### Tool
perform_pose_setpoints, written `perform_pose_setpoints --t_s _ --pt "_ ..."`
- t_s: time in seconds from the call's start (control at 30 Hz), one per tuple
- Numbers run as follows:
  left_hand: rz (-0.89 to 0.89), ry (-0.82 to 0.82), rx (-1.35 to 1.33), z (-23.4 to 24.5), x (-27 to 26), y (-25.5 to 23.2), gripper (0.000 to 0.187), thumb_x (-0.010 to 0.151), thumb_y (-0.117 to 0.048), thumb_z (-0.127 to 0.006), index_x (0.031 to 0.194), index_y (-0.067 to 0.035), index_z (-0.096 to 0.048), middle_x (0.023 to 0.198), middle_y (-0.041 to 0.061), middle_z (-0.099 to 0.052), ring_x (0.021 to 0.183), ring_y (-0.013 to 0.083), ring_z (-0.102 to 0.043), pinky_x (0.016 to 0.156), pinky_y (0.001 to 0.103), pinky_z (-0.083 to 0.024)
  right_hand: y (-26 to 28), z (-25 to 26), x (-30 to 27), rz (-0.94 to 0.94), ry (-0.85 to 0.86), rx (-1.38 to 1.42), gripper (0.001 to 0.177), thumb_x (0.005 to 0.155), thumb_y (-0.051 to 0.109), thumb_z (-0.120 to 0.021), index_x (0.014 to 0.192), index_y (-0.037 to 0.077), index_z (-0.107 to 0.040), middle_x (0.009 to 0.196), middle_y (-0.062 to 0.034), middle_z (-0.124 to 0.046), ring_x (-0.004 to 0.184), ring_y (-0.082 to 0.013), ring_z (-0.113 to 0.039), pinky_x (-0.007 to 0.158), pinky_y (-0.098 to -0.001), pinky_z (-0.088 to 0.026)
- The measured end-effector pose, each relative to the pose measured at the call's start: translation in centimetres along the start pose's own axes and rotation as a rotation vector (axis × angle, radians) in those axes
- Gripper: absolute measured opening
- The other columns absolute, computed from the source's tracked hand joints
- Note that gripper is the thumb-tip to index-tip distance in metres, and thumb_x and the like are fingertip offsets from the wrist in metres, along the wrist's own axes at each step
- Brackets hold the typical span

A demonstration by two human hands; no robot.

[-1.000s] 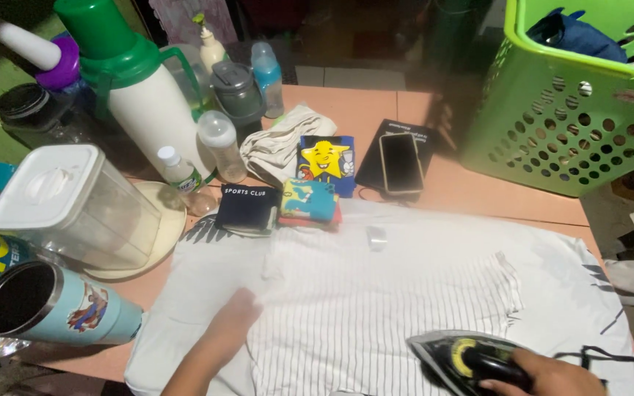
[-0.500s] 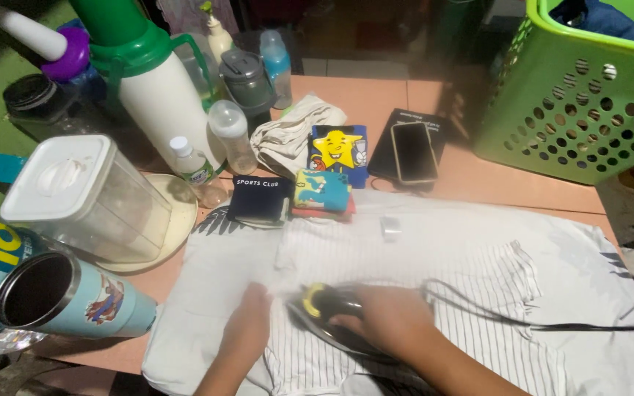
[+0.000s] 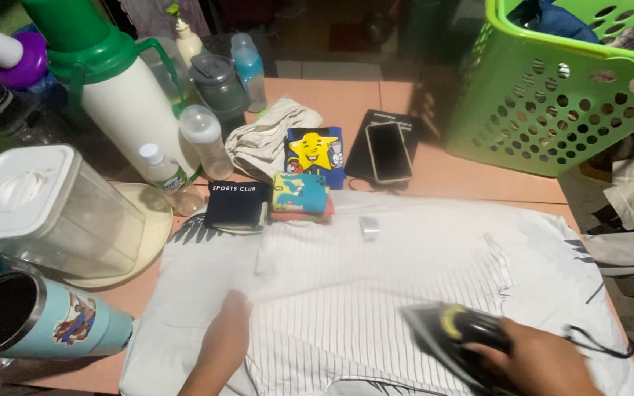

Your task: Iron and fold a yellow shirt and a striped shirt, then store them in a drawer.

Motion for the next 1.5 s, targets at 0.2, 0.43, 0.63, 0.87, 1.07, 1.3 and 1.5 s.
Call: perform_pose_setpoints --t_s 0.2,0.43,0.63,0.87,1.07,1.3,1.5 --pt "-0.014 0.047 0.003 0.6 -0.5 -1.5 0.031 0.100 -0.033 -0.041 0.117 -0.009 -0.050 0.111 0.025 -0.067 0.108 0.0478 -0.061 0.090 0.052 -0.048 -5.1 -0.8 0.3 -0.180 0.057 -0.059 0.062 0.072 0.073 -0.072 0.112 0.026 -0.074 0.087 -0.0088 -0.082 0.083 -0.0271 -0.083 0.077 -0.0368 -0.066" --pt "0.039 0.048 -0.031 -1.2 0.2 1.5 0.036 0.104 -0.035 -0.045 0.129 -0.009 -0.049 0.125 0.025 -0.063 0.118 0.0456 -0.057 0.097 0.049 -0.046 8.3 1.5 -0.9 0.314 0.018 0.091 0.062 0.065 0.069 -0.076 0.114 0.030 -0.075 0.098 -0.0045 -0.079 0.089 -0.0291 -0.076 0.080 -0.0420 -0.060" --pt "-0.026 0.113 -0.245 2.2 -1.4 -1.1 0.061 0.086 -0.026 -0.073 0.138 -0.010 -0.045 0.126 0.017 -0.063 0.118 0.0312 -0.061 0.098 0.039 -0.047 23.3 3.9 -3.7 0.773 0.011 0.109 0.057 0.075 0.064 -0.077 0.115 0.023 -0.073 0.107 -0.0054 -0.077 0.088 -0.0325 -0.072 0.074 -0.0461 -0.057" --pt "0.248 0.294 -0.188 4.6 -4.0 -3.8 0.047 0.089 -0.014 -0.065 0.134 -0.010 -0.052 0.110 0.018 -0.072 0.097 0.0344 -0.073 0.087 0.043 -0.058 29.7 4.3 -6.3 0.844 0.042 0.103 0.056 0.082 0.062 -0.075 0.109 0.013 -0.070 0.096 -0.0107 -0.075 0.090 -0.0339 -0.071 0.075 -0.0467 -0.056" --pt "-0.031 0.178 -0.068 1.6 -1.1 1.0 0.043 0.087 -0.019 -0.068 0.127 -0.008 -0.058 0.124 0.017 -0.068 0.118 0.0324 -0.063 0.100 0.039 -0.049 22.3 4.2 -4.0 0.542 0.030 0.130 0.059 0.076 0.066 -0.071 0.123 0.031 -0.072 0.105 -0.0047 -0.076 0.089 -0.0323 -0.073 0.076 -0.0446 -0.058" --pt "-0.042 0.278 0.122 1.4 1.0 -1.7 0.052 0.087 -0.024 -0.068 0.134 -0.008 -0.054 0.134 0.018 -0.062 0.125 0.0349 -0.057 0.104 0.041 -0.045 6.2 3.3 -0.3 0.059 0.007 0.035 0.060 0.076 0.070 -0.064 0.120 0.030 -0.072 0.094 -0.0075 -0.080 0.090 -0.0286 -0.078 0.080 -0.0417 -0.062" --pt "0.086 0.134 0.135 3.2 3.0 -9.7 0.061 0.087 -0.053 -0.069 0.117 0.000 -0.064 0.122 0.022 -0.065 0.118 0.0373 -0.063 0.102 0.044 -0.049 1.3 2.6 0.3 -0.189 0.076 -0.044 0.065 0.081 0.076 -0.062 0.107 0.018 -0.077 0.084 -0.0092 -0.083 0.084 -0.0252 -0.082 0.080 -0.0378 -0.065"
Point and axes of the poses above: each hand's wrist, its own x-axis towards the middle knuckle, its own z-axis out of the back of the hand, y = z × x, the point moved 8 cm from there along x, towards the middle knuckle
